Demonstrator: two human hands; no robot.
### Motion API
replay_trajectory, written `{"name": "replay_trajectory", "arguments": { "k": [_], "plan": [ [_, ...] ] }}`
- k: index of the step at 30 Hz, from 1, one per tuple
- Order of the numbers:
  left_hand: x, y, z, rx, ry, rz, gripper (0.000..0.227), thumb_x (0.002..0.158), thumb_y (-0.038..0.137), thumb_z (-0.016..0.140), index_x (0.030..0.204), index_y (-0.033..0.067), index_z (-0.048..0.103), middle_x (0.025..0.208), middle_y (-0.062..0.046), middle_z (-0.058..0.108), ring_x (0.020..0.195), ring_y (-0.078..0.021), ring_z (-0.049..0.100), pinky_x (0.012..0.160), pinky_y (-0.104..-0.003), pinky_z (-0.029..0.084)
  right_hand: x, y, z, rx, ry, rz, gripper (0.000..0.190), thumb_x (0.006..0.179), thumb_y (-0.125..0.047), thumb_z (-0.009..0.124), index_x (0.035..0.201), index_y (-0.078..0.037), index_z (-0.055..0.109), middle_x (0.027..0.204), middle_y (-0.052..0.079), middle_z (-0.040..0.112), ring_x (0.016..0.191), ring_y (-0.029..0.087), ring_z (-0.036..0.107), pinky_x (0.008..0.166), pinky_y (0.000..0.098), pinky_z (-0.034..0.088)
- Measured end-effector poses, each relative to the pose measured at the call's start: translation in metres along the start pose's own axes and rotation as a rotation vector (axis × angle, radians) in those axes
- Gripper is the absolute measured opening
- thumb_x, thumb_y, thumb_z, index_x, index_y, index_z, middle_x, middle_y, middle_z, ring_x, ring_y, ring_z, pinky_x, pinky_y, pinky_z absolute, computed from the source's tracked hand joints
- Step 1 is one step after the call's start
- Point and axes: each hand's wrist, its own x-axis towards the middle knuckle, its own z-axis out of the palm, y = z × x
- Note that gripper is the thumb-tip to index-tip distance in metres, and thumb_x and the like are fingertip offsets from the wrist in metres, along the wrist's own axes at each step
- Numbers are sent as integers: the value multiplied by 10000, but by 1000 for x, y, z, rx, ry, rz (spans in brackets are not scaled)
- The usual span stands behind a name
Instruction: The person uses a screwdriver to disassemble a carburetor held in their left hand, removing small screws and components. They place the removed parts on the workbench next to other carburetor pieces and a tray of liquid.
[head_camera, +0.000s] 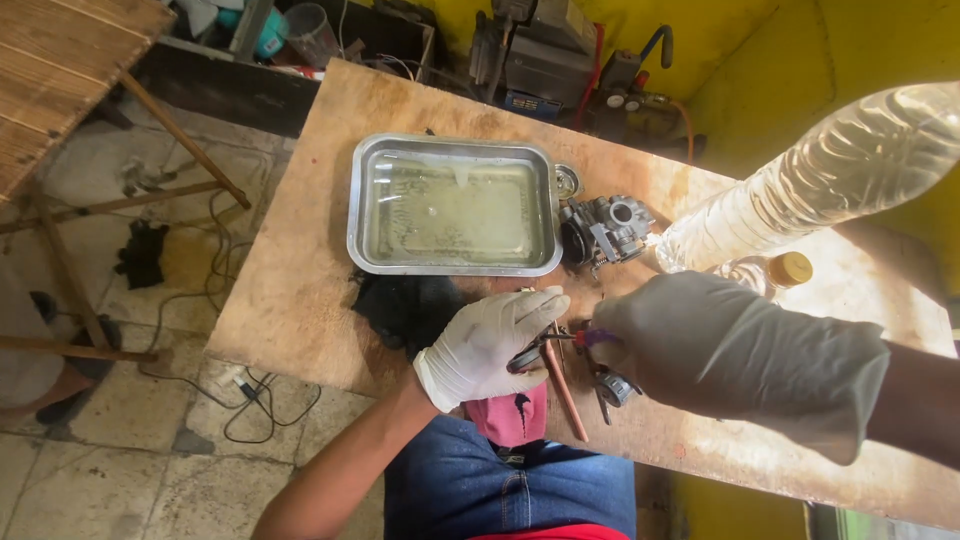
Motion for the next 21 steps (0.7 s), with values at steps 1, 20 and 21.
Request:
{"name": "replay_trajectory", "arguments": {
  "k": [1, 20, 21],
  "plan": [
    [-1, -3, -1, -11, 6, -4, 843, 660, 294, 872, 1415, 83, 561, 1341, -159, 628, 1170, -325, 666, 1008, -431, 568, 1, -2, -5, -5, -10, 6, 233, 997, -374, 571, 1093, -255, 747, 789, -26, 802, 683, 110, 784, 709, 251, 663],
    [7, -20, 12, 114, -147, 180, 364, 770, 136, 701, 1089, 132, 527, 878, -29, 544, 715, -233, 582, 625, -377, 453, 13, -9, 8, -104, -261, 410, 266, 925, -544, 473, 944, -386, 686, 780, -61, 749, 759, 193, 683, 713, 354, 506],
    [7, -22, 13, 81, -143, 173, 369, 752, 170, 719, 1071, 136, 538, 885, -31, 551, 718, -242, 590, 624, -388, 451, 13, -11, 6, -56, -304, 446, 282, 918, -515, 482, 864, -376, 722, 689, -101, 726, 645, 121, 635, 660, 280, 459]
  ]
}}
